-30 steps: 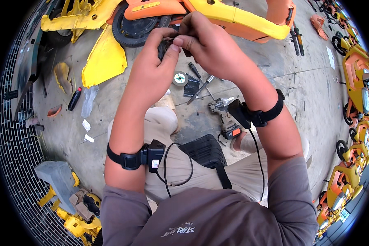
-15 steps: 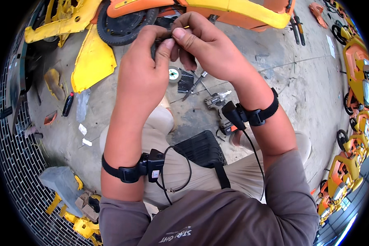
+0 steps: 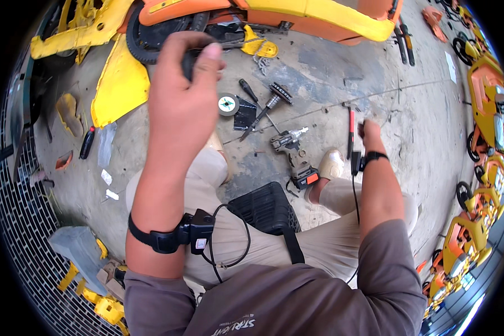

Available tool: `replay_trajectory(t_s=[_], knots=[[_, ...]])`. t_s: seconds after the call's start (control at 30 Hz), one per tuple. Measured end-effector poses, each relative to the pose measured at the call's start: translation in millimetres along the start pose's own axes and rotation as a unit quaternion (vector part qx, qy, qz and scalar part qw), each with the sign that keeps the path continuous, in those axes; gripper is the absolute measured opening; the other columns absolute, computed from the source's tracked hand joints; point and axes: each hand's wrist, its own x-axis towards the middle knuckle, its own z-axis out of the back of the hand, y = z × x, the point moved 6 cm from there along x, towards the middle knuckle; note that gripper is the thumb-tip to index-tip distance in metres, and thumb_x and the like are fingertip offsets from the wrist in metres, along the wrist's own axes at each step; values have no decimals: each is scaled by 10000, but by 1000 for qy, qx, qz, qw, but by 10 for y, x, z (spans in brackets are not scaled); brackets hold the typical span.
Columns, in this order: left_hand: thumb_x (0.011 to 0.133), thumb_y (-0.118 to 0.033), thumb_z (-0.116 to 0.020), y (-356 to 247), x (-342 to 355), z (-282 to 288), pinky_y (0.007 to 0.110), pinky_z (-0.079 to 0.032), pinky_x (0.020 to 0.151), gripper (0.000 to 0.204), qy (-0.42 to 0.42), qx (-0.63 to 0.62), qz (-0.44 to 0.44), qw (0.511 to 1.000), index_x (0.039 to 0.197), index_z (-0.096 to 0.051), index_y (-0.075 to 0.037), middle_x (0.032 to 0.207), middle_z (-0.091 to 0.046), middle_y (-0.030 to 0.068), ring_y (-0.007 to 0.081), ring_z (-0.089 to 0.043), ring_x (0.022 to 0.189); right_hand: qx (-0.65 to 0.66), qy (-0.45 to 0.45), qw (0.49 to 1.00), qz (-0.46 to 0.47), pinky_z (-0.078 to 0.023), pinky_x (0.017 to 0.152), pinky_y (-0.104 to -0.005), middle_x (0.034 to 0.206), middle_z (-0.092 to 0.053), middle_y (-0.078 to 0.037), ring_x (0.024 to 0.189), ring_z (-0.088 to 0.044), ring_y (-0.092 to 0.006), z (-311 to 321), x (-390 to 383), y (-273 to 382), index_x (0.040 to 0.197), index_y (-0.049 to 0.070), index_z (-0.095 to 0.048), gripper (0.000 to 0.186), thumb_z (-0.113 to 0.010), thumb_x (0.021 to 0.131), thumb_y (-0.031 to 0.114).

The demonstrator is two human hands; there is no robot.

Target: The person removes a bearing from a sprocket using pliers and hands, then fits a new bearing into the sprocket center by hand.

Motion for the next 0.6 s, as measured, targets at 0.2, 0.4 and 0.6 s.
replay_trajectory(t_s=[0.2, 0.4, 0.6], knots=[[988, -180, -620, -69, -72, -209, 345, -530, 728, 219, 61, 37, -41, 997, 1127, -580, -17, 995, -649, 126, 221, -666, 841, -343, 181, 922, 8, -522, 531, -359, 850, -708, -105, 649, -666, -223, -719, -462, -561, 1054, 20, -656, 276, -576, 929, 253], [937, -135, -586, -218, -289, -427, 506, -492, 740, 159, 83, 0, -117, 990, 1007, -538, 0, 927, -603, 225, 425, -632, 864, -484, 198, 702, 483, -534, 847, -471, 1015, -719, -218, 949, -697, -370, -1899, -729, 49, 1113, 2, -657, 358, -628, 889, 281], [850, -39, -580, -182, -500, -333, 491, -510, 742, 292, 91, -25, -98, 991, 1129, -513, 14, 915, -563, 222, 419, -637, 830, -548, 277, 668, 420, -507, 876, -505, 1040, -685, -270, 1012, -646, -447, -3388, -2073, 783, 1102, 22, -651, 336, -611, 906, 292]])
